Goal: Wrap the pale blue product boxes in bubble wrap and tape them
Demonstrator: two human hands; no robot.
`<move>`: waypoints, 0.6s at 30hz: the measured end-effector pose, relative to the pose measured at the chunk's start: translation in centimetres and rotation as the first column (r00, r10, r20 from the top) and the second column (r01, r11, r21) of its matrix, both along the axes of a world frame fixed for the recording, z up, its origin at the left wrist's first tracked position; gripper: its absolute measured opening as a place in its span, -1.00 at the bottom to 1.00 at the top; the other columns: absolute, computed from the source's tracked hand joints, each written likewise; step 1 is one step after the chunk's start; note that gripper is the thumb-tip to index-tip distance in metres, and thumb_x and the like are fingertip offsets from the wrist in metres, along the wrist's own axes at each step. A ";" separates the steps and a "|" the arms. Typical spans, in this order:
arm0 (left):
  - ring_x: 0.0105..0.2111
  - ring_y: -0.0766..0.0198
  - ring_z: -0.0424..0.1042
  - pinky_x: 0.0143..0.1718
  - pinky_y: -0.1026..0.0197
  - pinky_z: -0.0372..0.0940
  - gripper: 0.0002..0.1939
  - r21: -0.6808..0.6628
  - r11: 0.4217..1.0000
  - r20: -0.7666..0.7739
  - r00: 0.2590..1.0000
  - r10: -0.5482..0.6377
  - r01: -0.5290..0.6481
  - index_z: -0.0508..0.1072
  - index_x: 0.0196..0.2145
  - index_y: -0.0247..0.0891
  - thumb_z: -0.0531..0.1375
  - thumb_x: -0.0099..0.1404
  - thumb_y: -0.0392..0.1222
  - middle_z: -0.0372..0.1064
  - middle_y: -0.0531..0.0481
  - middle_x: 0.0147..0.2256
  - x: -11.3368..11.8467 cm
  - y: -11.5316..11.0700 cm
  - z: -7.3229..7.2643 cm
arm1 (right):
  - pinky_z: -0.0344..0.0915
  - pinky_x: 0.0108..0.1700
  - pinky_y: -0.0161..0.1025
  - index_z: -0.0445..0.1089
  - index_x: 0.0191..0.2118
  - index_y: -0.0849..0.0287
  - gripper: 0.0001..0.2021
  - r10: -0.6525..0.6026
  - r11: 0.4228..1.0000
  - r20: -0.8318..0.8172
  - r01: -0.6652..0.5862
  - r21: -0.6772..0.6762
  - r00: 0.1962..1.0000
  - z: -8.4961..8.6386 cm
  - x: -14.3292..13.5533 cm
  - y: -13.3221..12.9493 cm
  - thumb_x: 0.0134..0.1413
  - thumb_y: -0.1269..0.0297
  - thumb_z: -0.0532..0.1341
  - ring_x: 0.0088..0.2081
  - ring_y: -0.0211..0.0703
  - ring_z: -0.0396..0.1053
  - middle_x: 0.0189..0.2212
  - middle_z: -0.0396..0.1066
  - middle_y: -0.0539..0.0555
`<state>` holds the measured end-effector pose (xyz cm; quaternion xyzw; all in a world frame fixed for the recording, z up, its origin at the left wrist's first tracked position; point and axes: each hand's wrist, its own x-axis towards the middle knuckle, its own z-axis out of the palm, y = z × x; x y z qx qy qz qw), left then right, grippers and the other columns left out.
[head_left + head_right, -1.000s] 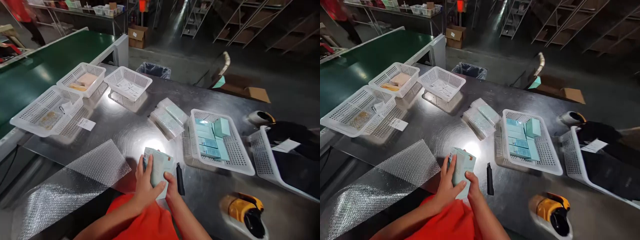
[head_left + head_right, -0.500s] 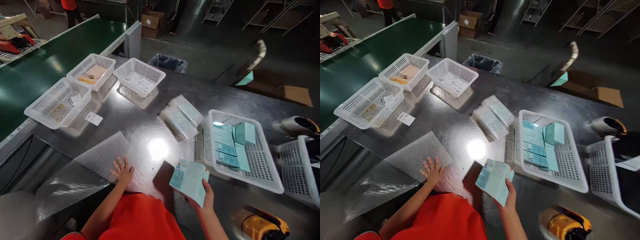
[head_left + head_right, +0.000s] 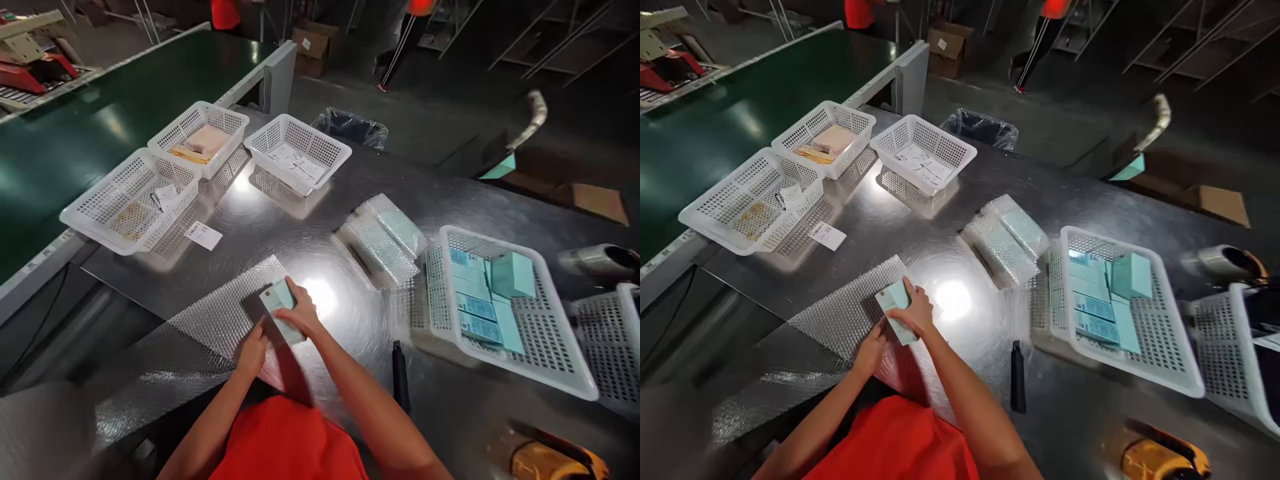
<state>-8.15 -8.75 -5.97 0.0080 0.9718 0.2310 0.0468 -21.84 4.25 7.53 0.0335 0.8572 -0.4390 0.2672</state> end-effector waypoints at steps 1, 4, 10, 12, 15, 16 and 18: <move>0.19 0.25 0.26 0.15 0.14 0.29 -0.60 -0.005 0.999 -0.033 0.999 -0.038 0.038 0.52 -0.12 -0.27 -0.04 0.26 -0.46 0.37 -0.08 0.13 0.1 -0.4 -0.2 | 0.09 0.11 0.09 0.07 0.30 -0.13 -0.02 0.089 0.982 -0.058 -0.077 0.174 0.994 -0.4 -0.3 -1.7 -0.36 0.10 0.40 0.15 0.22 0.16 0.18 0.17 0.15; 0.19 0.11 0.25 0.17 -0.05 0.26 -0.62 -0.046 0.997 -0.124 0.990 -0.067 0.061 0.52 -0.09 -0.20 0.05 0.23 -0.44 0.46 -0.05 0.02 0.3 -0.6 -0.5 | 0.00 0.12 0.12 0.02 0.32 -0.12 -0.06 0.258 0.865 -0.138 -0.166 0.473 0.956 -2.0 -0.4 -5.3 -0.25 0.06 0.38 0.18 0.30 0.08 0.23 0.04 0.27; -0.02 0.03 0.35 0.04 -0.18 0.29 -0.74 -0.125 0.992 -0.217 0.976 0.001 -0.029 0.57 -0.30 -0.22 0.11 0.22 -0.42 0.45 -0.15 -0.05 1.2 -1.2 -0.8 | -0.05 0.06 0.10 -0.02 0.33 -0.13 -0.08 0.306 0.750 -0.226 -0.088 0.656 0.925 -6.0 0.9 -7.6 -0.18 0.04 0.37 0.12 0.29 0.08 0.22 0.01 0.30; -0.04 0.05 0.35 0.03 -0.16 0.30 -0.69 -0.131 0.991 -0.235 0.972 0.002 -0.034 0.56 -0.22 -0.22 0.08 0.21 -0.46 0.45 -0.13 -0.09 1.2 -1.5 -0.9 | -0.06 0.07 0.11 -0.02 0.33 -0.13 -0.09 0.318 0.742 -0.267 -0.063 0.667 0.910 -6.7 1.4 -7.8 -0.17 0.02 0.36 0.12 0.29 0.05 0.22 0.00 0.29; -0.05 0.06 0.34 0.02 -0.14 0.31 -0.64 -0.132 0.990 -0.257 0.966 0.011 -0.046 0.52 -0.17 -0.29 0.03 0.21 -0.51 0.45 -0.15 -0.14 1.1 -1.7 -1.0 | -0.08 0.08 0.14 -0.03 0.33 -0.10 -0.10 0.306 0.743 -0.296 -0.033 0.669 0.905 -7.2 2.0 -8.2 -0.14 0.01 0.34 0.13 0.31 0.02 0.22 -0.02 0.28; -0.06 0.07 0.34 0.01 -0.13 0.32 -0.64 -0.130 0.990 -0.264 0.964 0.011 -0.047 0.51 -0.17 -0.30 0.01 0.22 -0.51 0.45 -0.14 -0.16 1.0 -1.8 -0.9 | -0.08 0.08 0.14 -0.03 0.33 -0.09 -0.11 0.300 0.745 -0.297 -0.028 0.666 0.907 -7.2 2.1 -8.4 -0.13 0.00 0.33 0.13 0.31 0.01 0.22 -0.02 0.29; -0.08 0.08 0.35 -0.01 -0.11 0.33 -0.64 -0.124 0.991 -0.277 0.961 0.006 -0.042 0.50 -0.17 -0.28 -0.01 0.25 -0.50 0.44 -0.13 -0.18 0.9 -1.8 -0.8 | -0.08 0.08 0.16 -0.04 0.34 -0.08 -0.12 0.287 0.749 -0.293 -0.023 0.662 0.912 -7.3 2.3 -8.7 -0.11 0.00 0.32 0.14 0.34 0.01 0.23 -0.03 0.30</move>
